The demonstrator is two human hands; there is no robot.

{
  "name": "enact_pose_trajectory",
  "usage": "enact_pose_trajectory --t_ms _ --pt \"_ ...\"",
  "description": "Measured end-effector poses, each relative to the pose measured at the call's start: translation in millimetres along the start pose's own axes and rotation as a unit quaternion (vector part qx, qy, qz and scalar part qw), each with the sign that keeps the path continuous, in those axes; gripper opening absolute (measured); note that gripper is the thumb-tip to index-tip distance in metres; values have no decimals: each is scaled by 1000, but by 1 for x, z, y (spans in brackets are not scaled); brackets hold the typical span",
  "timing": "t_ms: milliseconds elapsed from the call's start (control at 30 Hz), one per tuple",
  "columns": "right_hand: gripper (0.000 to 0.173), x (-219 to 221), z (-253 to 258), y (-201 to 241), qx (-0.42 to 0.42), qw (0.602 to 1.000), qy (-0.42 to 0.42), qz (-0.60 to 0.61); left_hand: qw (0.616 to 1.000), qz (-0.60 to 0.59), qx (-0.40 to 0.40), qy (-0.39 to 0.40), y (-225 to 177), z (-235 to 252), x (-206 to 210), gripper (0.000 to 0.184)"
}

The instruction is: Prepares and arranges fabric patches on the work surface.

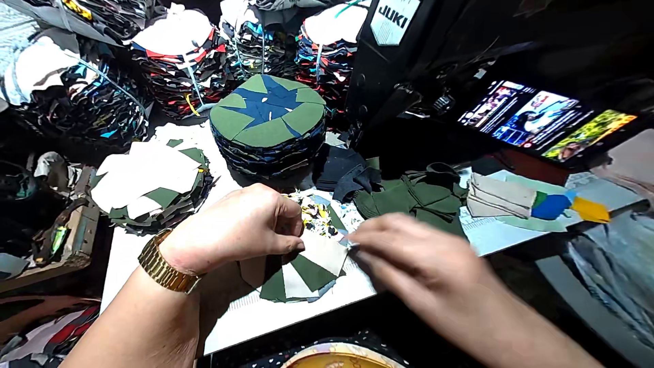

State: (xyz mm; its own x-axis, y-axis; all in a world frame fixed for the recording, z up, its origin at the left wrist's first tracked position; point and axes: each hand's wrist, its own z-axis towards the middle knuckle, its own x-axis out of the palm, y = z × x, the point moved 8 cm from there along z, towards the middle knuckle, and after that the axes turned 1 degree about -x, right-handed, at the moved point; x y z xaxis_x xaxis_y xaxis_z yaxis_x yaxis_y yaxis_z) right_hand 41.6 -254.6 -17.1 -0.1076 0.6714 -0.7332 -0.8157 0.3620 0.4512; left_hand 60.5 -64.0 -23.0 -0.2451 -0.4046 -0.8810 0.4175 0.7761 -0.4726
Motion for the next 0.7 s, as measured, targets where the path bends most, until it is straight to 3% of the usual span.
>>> enact_pose_trajectory --t_ms 100,233,700 --pt "21 -35 0 -31 54 996 -31 -60 998 -37 33 -42 1 2 -4 14" --pt "22 -34 -4 -57 80 995 -16 -64 995 -44 41 -84 -3 4 -9 13" --pt "16 -35 -6 -66 85 996 -9 -6 991 -64 65 -97 -3 7 -7 13"
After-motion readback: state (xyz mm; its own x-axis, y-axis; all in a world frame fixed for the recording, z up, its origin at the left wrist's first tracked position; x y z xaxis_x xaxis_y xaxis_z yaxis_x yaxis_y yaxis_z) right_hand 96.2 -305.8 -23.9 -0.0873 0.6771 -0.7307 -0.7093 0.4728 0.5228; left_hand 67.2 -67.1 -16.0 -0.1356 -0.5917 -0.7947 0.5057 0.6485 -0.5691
